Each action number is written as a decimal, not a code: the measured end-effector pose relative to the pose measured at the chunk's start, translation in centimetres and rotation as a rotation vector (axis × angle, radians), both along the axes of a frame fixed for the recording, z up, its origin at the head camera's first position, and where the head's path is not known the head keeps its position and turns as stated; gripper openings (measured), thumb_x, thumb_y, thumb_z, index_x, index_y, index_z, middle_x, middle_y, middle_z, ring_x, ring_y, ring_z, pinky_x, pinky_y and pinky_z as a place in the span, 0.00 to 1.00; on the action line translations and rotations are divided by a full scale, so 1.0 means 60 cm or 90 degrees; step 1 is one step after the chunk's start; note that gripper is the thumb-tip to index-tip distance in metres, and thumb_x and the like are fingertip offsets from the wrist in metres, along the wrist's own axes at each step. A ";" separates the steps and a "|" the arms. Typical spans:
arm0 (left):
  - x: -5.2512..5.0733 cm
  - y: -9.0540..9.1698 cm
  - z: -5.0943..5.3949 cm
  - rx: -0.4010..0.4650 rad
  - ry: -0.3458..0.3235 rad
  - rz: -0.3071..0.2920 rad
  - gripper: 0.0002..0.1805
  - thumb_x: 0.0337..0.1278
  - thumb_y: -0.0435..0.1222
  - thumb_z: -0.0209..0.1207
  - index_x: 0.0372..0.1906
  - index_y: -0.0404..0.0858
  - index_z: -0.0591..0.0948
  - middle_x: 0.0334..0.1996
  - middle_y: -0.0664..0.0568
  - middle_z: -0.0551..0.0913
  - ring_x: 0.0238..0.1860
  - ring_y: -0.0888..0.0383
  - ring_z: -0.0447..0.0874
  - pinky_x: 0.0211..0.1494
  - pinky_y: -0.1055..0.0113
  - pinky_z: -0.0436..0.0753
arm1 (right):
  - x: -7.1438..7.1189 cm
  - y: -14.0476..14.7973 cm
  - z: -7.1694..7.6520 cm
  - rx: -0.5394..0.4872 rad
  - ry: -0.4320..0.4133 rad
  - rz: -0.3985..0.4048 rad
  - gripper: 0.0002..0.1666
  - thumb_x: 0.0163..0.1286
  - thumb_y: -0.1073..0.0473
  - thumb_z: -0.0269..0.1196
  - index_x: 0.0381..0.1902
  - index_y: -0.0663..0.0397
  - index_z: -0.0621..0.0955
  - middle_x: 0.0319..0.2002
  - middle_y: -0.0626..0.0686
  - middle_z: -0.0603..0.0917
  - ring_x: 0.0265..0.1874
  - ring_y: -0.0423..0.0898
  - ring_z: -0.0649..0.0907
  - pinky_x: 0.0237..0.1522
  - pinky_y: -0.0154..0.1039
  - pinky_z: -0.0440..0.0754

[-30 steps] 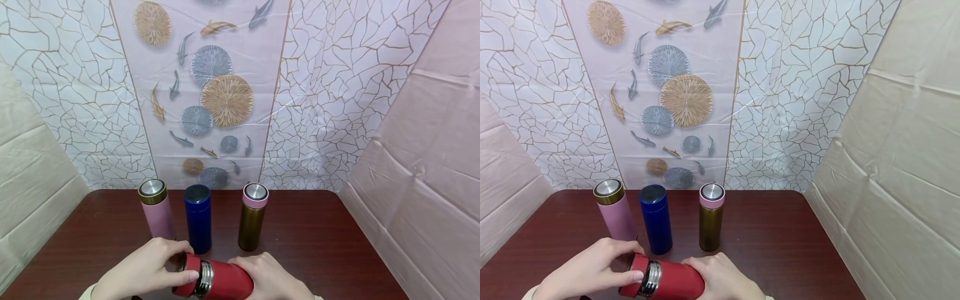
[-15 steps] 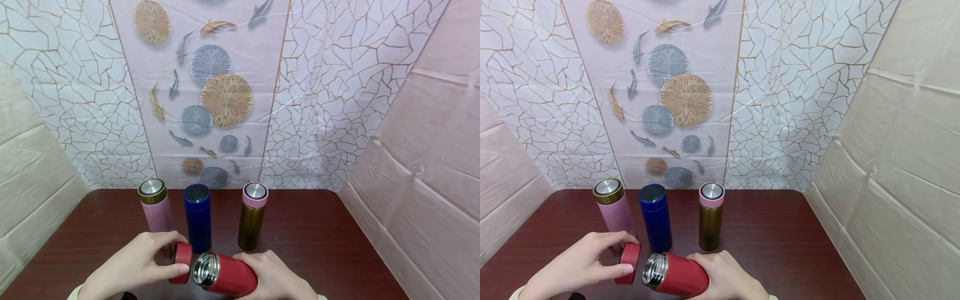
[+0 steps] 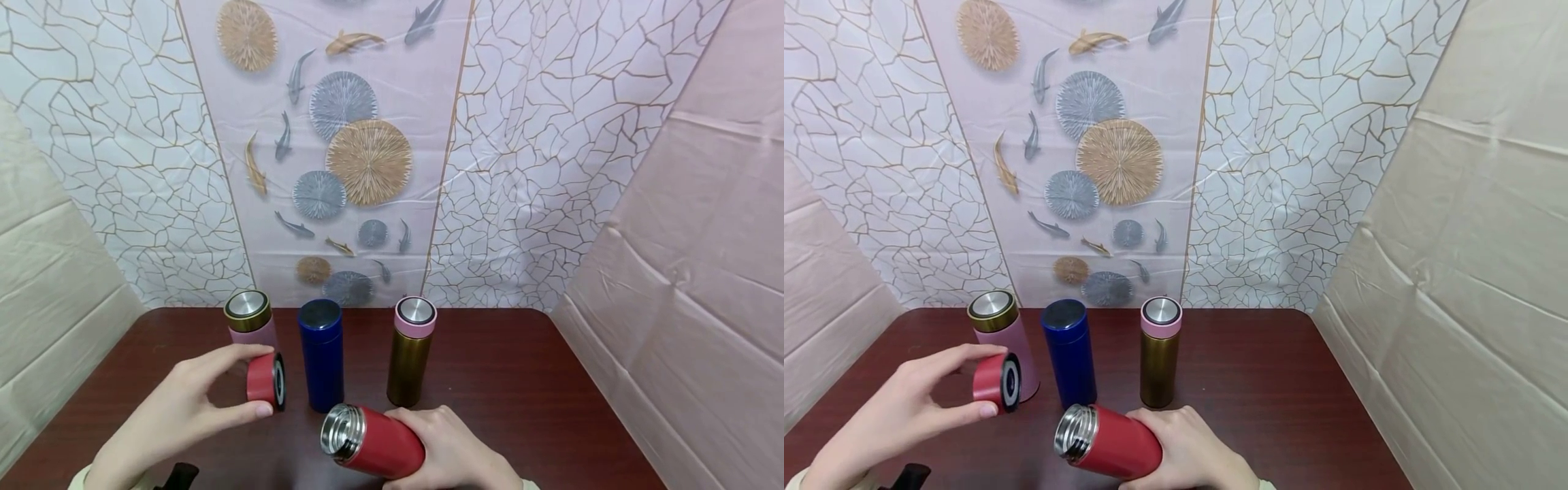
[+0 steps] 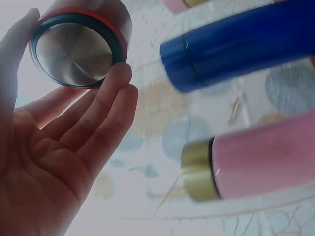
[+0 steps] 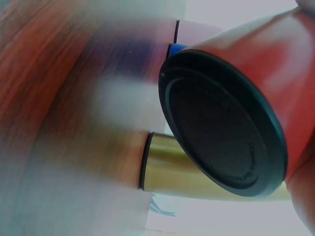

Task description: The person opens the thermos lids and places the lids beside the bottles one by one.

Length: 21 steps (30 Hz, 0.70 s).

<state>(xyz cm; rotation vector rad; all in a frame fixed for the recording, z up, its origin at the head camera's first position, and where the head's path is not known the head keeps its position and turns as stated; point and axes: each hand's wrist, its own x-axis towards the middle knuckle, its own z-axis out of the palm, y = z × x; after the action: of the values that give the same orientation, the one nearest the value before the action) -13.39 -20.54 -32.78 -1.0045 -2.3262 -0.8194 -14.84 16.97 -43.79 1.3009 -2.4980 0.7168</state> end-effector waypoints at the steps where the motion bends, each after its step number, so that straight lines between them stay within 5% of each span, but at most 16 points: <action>1: 0.000 -0.005 0.003 0.001 0.011 0.014 0.37 0.39 0.42 0.81 0.60 0.53 0.79 0.48 0.69 0.83 0.46 0.69 0.82 0.52 0.80 0.74 | 0.000 0.000 0.000 0.001 0.003 -0.002 0.39 0.54 0.28 0.71 0.60 0.34 0.76 0.40 0.34 0.85 0.32 0.25 0.80 0.32 0.21 0.74; 8: 0.007 -0.038 0.023 0.055 0.059 0.097 0.45 0.27 0.37 0.84 0.62 0.47 0.80 0.52 0.62 0.84 0.52 0.73 0.78 0.56 0.83 0.69 | 0.001 0.002 -0.003 -0.001 -0.011 -0.007 0.39 0.54 0.28 0.71 0.60 0.33 0.76 0.40 0.34 0.85 0.32 0.25 0.80 0.31 0.21 0.74; 15: 0.011 -0.069 0.034 0.145 0.106 0.120 0.49 0.18 0.30 0.84 0.62 0.35 0.80 0.53 0.51 0.85 0.54 0.71 0.79 0.57 0.82 0.70 | 0.002 0.004 -0.003 -0.012 -0.071 0.004 0.39 0.56 0.30 0.71 0.62 0.33 0.75 0.41 0.35 0.85 0.33 0.26 0.81 0.32 0.21 0.77; 21: 0.004 -0.100 0.029 0.211 0.088 0.177 0.52 0.17 0.20 0.81 0.65 0.33 0.76 0.58 0.60 0.81 0.54 0.74 0.78 0.56 0.84 0.69 | 0.002 0.004 -0.004 -0.017 -0.086 0.003 0.38 0.56 0.31 0.72 0.62 0.32 0.75 0.42 0.35 0.85 0.33 0.27 0.81 0.32 0.22 0.77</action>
<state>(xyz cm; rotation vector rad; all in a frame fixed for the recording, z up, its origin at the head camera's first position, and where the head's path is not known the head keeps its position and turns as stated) -13.13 -26.51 -31.03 -0.5621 -2.0633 -0.9481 -14.75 17.23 -44.04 1.2894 -2.5806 0.8633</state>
